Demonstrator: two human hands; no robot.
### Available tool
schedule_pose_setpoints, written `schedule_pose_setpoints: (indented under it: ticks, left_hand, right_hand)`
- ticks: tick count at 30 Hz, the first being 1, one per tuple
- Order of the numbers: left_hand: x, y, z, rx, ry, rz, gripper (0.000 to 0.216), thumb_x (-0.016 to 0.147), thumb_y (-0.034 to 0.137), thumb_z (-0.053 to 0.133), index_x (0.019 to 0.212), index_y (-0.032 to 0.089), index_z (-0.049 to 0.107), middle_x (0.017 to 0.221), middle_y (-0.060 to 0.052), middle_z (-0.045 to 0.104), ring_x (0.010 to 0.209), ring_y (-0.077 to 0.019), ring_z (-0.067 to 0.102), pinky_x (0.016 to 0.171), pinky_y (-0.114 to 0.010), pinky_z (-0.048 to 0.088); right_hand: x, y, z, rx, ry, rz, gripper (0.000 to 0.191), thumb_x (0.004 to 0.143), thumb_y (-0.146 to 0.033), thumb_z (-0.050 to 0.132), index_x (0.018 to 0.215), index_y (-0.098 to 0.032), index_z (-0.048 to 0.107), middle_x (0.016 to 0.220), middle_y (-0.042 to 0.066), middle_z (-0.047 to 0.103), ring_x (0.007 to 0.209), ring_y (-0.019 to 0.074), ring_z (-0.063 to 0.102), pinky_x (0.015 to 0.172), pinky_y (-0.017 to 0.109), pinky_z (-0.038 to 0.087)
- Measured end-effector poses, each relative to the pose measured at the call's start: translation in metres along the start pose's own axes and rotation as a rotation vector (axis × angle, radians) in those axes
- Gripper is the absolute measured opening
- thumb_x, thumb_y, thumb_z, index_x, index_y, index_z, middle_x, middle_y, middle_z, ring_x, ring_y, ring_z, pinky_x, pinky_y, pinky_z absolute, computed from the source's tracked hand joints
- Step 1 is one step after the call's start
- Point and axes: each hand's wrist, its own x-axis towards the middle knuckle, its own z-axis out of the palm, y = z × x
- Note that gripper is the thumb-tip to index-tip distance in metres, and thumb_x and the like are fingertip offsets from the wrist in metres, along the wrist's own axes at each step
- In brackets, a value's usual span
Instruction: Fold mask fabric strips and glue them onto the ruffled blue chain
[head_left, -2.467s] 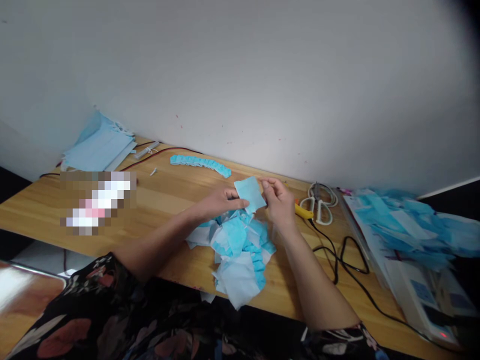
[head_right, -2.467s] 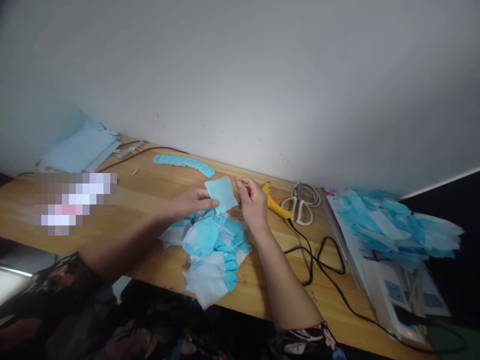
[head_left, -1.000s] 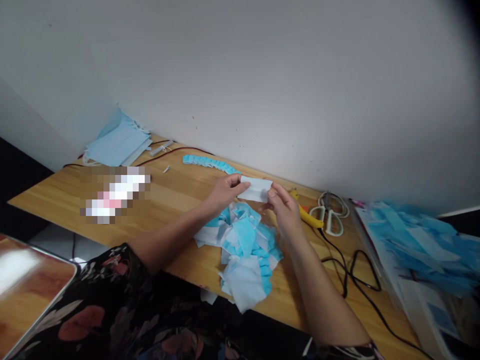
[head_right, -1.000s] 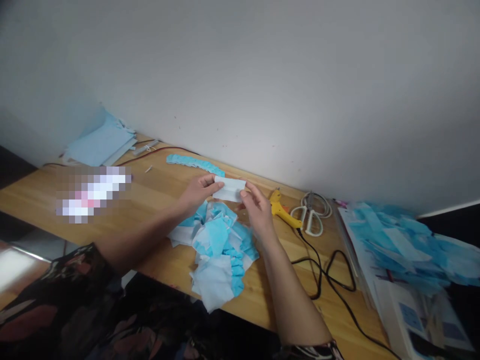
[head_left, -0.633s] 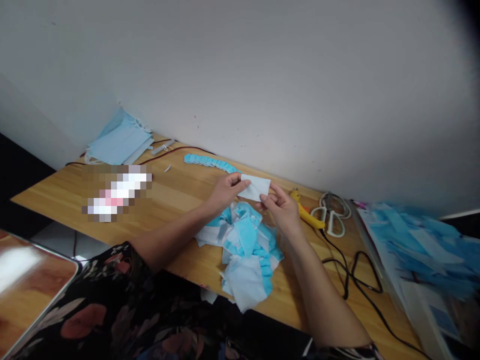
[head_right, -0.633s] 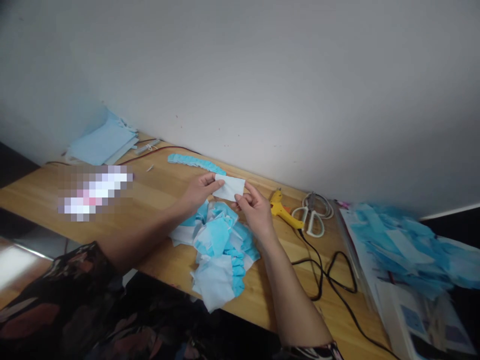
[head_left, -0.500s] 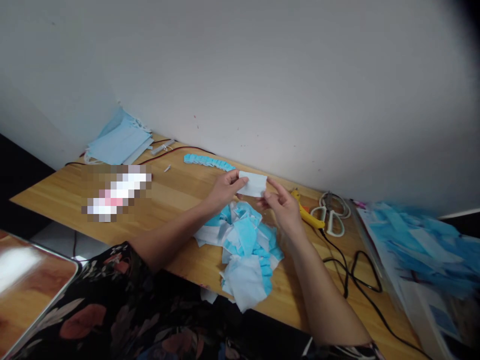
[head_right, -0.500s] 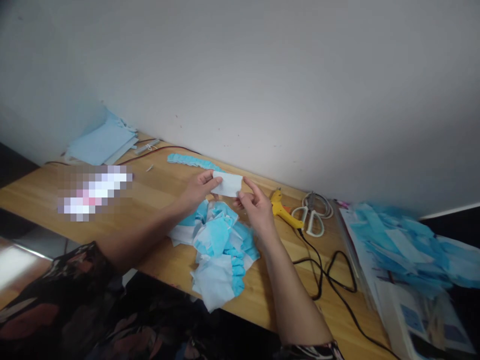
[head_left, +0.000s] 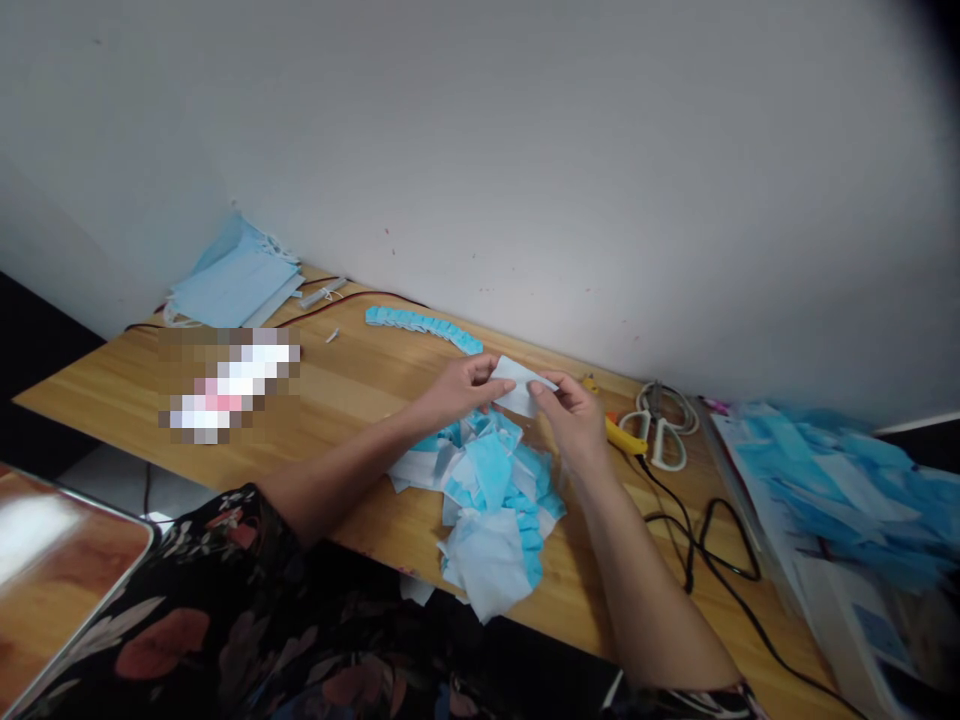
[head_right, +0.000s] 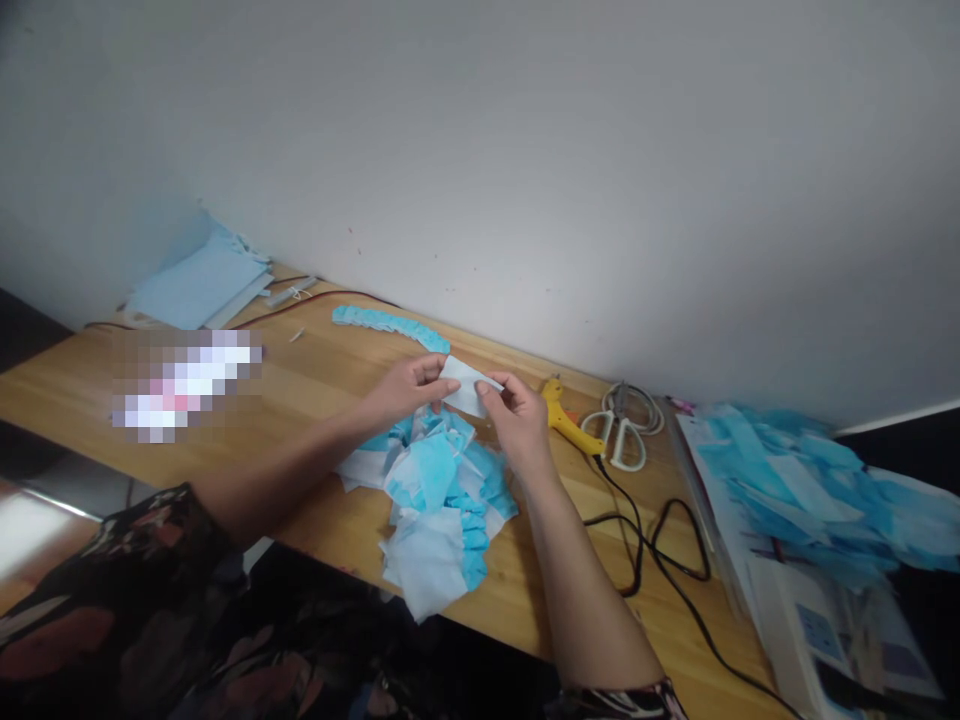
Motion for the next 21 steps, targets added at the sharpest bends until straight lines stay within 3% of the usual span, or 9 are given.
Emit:
schedule_pose_setpoints:
  ticks: [3, 6, 10, 14, 21]
  left_hand:
    - [0.002, -0.002, 0.001, -0.023, -0.038, -0.004, 0.039, 0.073, 0.028, 0.071, 0.106, 0.012, 0.057, 0.083, -0.003, 0.066, 0.067, -0.0105, 0.06, 0.06, -0.021, 0.044]
    - [0.003, -0.005, 0.001, -0.04, -0.031, 0.053, 0.036, 0.072, 0.022, 0.071, 0.104, 0.012, 0.057, 0.089, -0.005, 0.066, 0.076, -0.0121, 0.061, 0.069, -0.022, 0.046]
    - [0.004, -0.007, -0.001, 0.153, 0.097, 0.149, 0.016, 0.071, 0.02, 0.068, 0.082, 0.014, 0.058, 0.074, 0.002, 0.059, 0.068, -0.0094, 0.054, 0.064, -0.02, 0.041]
    - [0.001, -0.001, -0.003, 0.265, 0.158, 0.207, 0.012, 0.069, 0.018, 0.067, 0.074, 0.014, 0.057, 0.073, 0.001, 0.059, 0.068, -0.0093, 0.052, 0.064, -0.02, 0.04]
    - [-0.001, 0.004, -0.002, 0.264, 0.168, 0.237, 0.009, 0.068, 0.014, 0.064, 0.072, 0.015, 0.057, 0.072, 0.002, 0.059, 0.069, -0.0102, 0.053, 0.066, -0.022, 0.041]
  right_hand:
    - [0.0, 0.002, -0.001, -0.016, 0.03, -0.025, 0.029, 0.077, -0.047, 0.069, 0.09, -0.021, 0.07, 0.066, -0.002, 0.061, 0.059, 0.0132, 0.053, 0.055, 0.025, 0.042]
    - [-0.002, -0.003, 0.0, -0.079, 0.061, -0.101, 0.024, 0.08, -0.043, 0.067, 0.093, -0.022, 0.069, 0.074, -0.001, 0.065, 0.065, 0.0149, 0.057, 0.061, 0.027, 0.045]
    - [-0.007, -0.015, 0.001, -0.222, 0.043, -0.412, 0.006, 0.083, -0.026, 0.064, 0.087, -0.025, 0.067, 0.09, 0.001, 0.07, 0.088, 0.0202, 0.063, 0.084, 0.037, 0.048]
    - [-0.008, -0.022, 0.002, -0.355, -0.025, -0.687, 0.014, 0.08, -0.015, 0.061, 0.081, -0.028, 0.067, 0.102, 0.002, 0.07, 0.103, 0.024, 0.06, 0.094, 0.046, 0.044]
    - [-0.007, -0.02, 0.001, -0.365, -0.027, -0.724, 0.015, 0.079, -0.013, 0.061, 0.081, -0.028, 0.065, 0.106, 0.003, 0.069, 0.107, 0.0249, 0.06, 0.094, 0.048, 0.044]
